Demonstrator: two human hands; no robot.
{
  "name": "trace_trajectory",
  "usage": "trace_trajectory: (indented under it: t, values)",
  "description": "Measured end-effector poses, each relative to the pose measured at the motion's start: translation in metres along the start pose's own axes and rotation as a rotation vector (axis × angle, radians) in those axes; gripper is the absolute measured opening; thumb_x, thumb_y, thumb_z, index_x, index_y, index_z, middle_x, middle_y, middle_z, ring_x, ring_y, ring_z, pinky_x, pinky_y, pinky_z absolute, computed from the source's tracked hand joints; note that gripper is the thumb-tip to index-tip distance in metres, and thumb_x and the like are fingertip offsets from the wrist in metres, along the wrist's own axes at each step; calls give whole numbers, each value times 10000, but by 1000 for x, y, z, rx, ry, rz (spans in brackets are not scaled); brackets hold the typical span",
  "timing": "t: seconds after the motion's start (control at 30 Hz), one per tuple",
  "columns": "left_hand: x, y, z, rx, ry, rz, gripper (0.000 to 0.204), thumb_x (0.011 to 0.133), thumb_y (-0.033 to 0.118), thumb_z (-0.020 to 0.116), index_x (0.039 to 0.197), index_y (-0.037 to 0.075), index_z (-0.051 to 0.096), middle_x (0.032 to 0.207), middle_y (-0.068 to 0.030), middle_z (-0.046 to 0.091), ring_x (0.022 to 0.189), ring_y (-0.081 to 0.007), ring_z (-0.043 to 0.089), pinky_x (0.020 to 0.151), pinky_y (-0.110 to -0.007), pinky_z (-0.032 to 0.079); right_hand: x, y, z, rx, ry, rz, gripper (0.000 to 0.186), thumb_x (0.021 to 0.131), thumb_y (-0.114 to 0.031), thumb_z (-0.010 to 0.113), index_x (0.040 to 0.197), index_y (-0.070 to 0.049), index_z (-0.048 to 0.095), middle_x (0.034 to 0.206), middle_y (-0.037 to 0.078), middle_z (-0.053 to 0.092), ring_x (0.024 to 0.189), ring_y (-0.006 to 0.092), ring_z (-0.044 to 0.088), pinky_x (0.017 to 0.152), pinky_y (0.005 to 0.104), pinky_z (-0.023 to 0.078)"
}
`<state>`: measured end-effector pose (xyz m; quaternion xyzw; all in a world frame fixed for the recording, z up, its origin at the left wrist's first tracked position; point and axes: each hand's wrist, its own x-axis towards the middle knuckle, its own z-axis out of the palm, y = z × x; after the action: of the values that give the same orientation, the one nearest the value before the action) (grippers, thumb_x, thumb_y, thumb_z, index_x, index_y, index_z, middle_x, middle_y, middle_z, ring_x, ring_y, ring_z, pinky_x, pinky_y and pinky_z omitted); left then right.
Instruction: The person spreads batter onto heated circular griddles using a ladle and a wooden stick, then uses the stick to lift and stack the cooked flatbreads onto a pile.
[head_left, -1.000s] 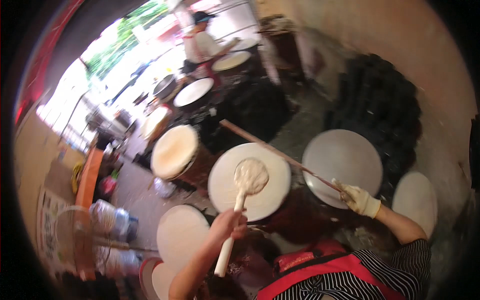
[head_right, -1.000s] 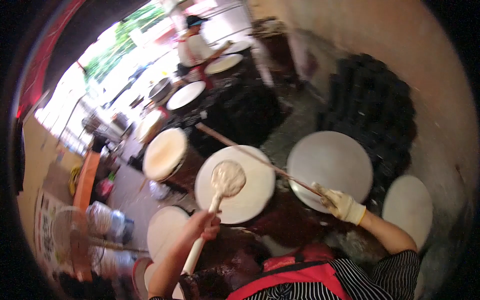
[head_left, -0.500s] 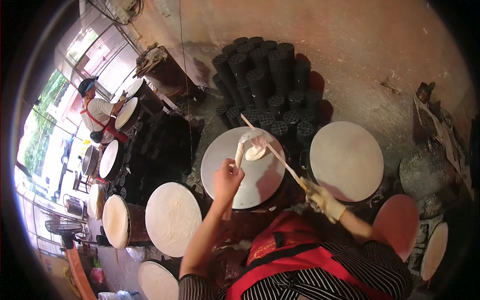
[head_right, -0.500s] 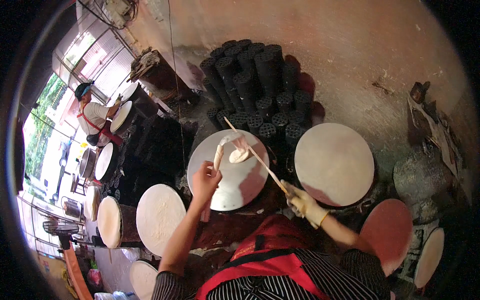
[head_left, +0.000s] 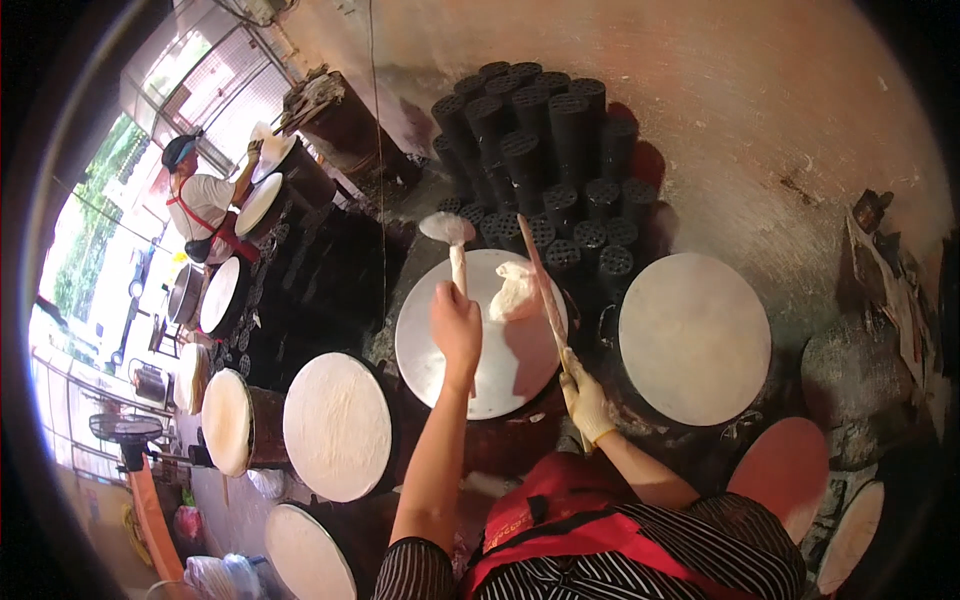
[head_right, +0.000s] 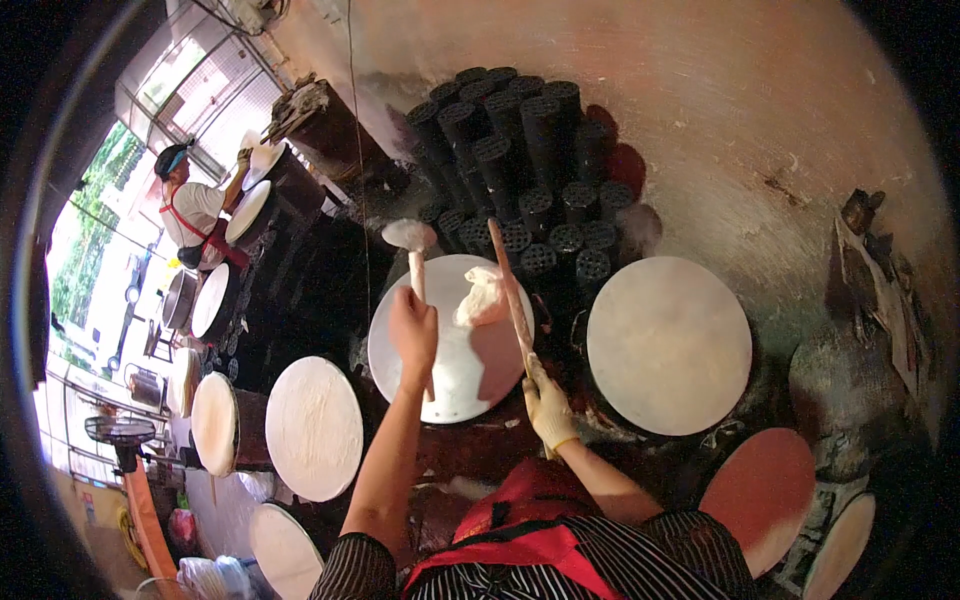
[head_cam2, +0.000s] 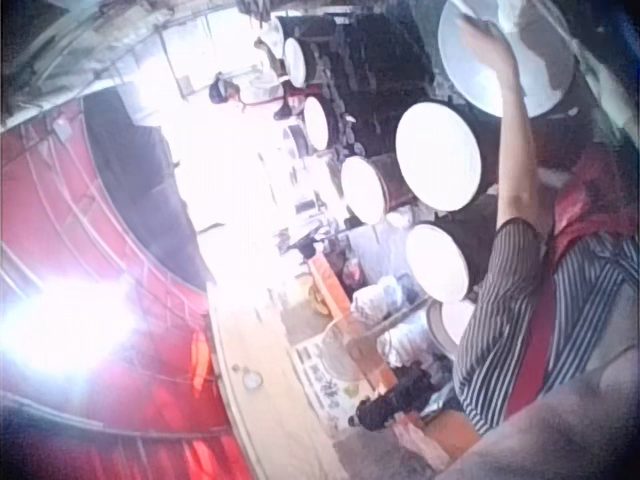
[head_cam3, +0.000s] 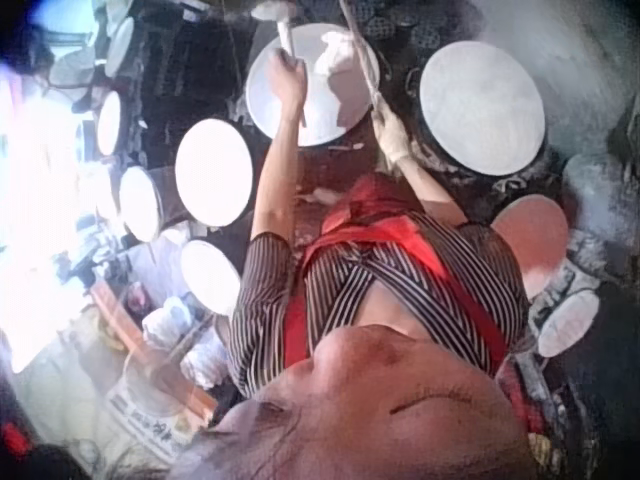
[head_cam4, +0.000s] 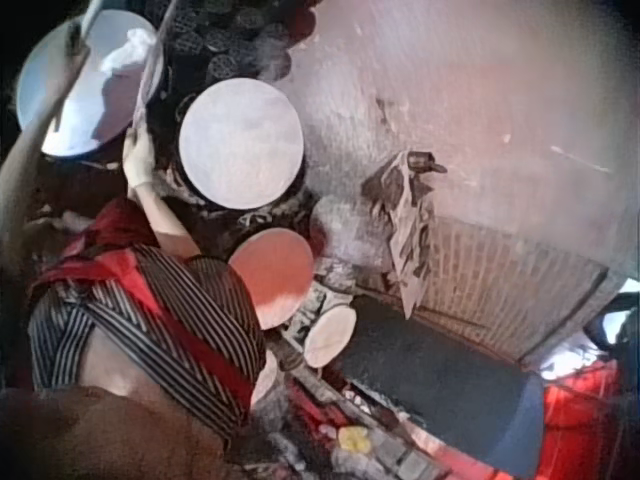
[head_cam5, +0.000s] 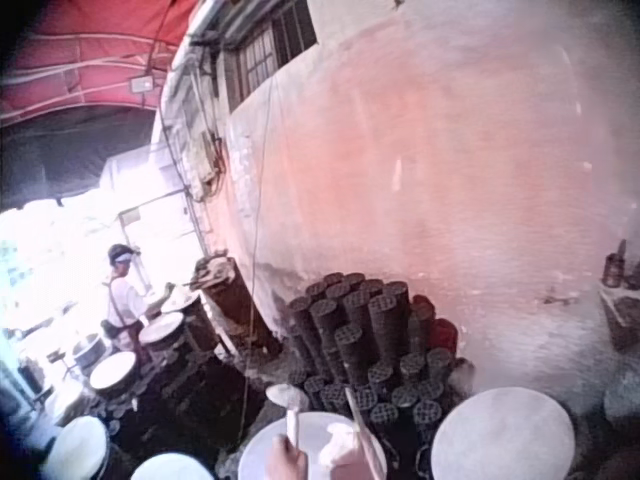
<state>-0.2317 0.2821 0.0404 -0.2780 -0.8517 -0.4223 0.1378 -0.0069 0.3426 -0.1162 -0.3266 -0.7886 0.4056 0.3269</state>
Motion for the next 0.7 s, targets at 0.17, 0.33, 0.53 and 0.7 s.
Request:
trace_trajectory:
  t: [0.17, 0.33, 0.53, 0.7]
  values:
    - [-7, 9, -93, -254, -25, -282, 199, 879, 145, 666, 974, -26, 625, 668, -100, 613, 560, -174, 611, 532, -326, 459, 22, -47, -15, 809, -430, 774, 448, 1022, -243, 519, 1445, -376, 453, 645, -71, 457, 400, 30, 362, 353, 221, 268]
    - [-107, -40, -163, -518, -27, -579, 197, 959, 184, 617, 931, -11, 606, 598, -14, 534, 473, -104, 516, 418, -265, 398, -22, -67, 16, 1018, -104, 886, 350, 999, -267, 565, 1345, -312, 582, 582, -61, 442, 386, 75, 386, 329, 259, 303]
    - [-190, -36, -221, -1076, 271, -952, 173, 1012, 186, 508, 903, 53, 527, 629, 24, 456, 472, -75, 411, 391, -202, 331, 13, -115, 121, 703, -90, 741, 413, 992, -297, 553, 1388, -179, 528, 596, -46, 449, 400, 86, 402, 325, 296, 321]
    - [-246, -126, -268, -2285, 57, -1737, 290, 990, 156, 512, 723, 124, 405, 575, 60, 339, 452, -49, 305, 367, -203, 283, 36, -150, 128, 618, -284, 796, 369, 1000, -234, 521, 1365, -184, 550, 558, -31, 448, 407, 82, 393, 345, 290, 353]
